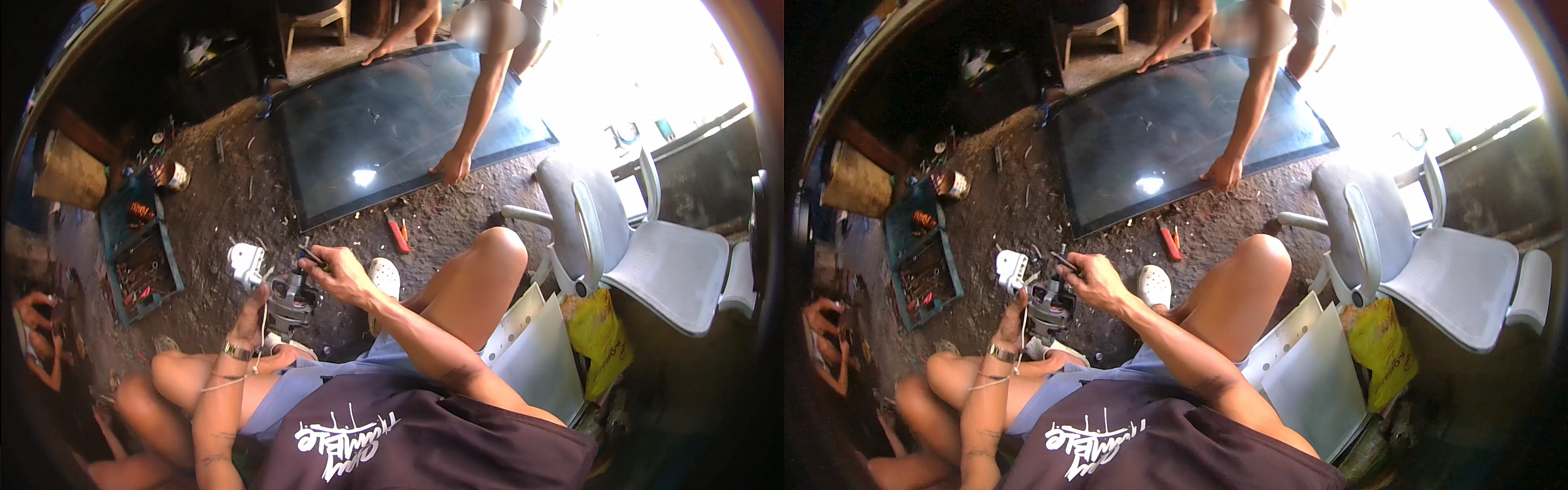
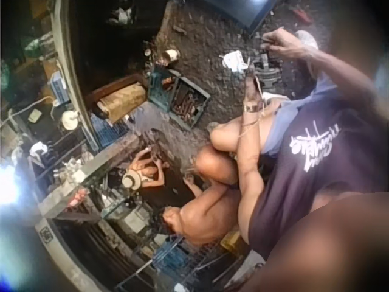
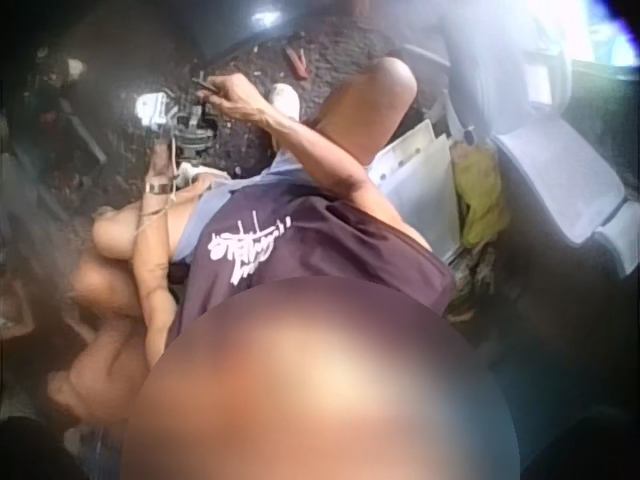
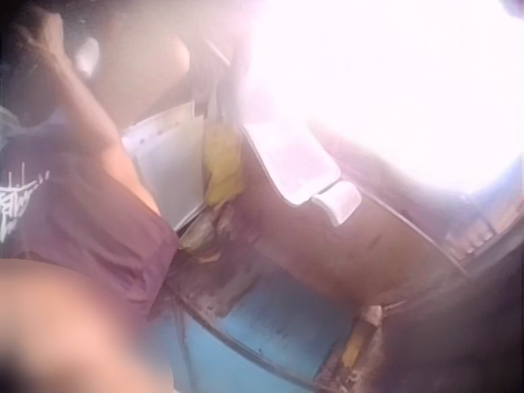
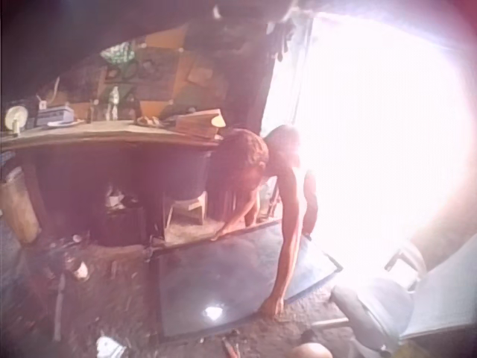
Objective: The person sits on the floor and uses a screwdriver to disassemble a small electronic component, removing screws and separating parts. A coworker places a flat-screen TV on the floor nearby, but the wearer continues working on the small component.
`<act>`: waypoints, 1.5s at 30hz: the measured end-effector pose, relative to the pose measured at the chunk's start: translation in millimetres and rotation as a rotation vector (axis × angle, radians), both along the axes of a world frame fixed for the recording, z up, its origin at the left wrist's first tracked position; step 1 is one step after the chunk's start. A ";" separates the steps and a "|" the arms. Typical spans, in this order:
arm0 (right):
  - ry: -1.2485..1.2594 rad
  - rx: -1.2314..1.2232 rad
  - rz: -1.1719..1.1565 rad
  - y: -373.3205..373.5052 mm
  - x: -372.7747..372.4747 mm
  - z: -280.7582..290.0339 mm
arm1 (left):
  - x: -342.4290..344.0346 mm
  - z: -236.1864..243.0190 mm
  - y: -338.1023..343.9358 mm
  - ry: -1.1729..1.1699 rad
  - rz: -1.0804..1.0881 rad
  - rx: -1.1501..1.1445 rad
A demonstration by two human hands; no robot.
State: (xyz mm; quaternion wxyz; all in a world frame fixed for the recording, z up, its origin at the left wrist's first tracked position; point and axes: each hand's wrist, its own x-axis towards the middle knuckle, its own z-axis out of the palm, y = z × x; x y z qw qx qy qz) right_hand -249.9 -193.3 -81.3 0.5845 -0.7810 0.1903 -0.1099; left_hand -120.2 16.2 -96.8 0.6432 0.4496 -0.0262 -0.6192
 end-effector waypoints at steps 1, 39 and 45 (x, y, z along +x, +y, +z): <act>-0.036 -0.091 -0.007 0.2 0.0 2.4 | 1.0 -2.5 0.0 -0.056 -0.017 -0.015; 0.078 -0.474 0.110 2.3 13.1 -11.3 | -3.6 -11.9 3.8 0.105 -0.035 0.103; 0.118 -0.488 0.176 3.2 15.2 -12.3 | -6.2 -8.8 2.4 0.094 0.001 0.128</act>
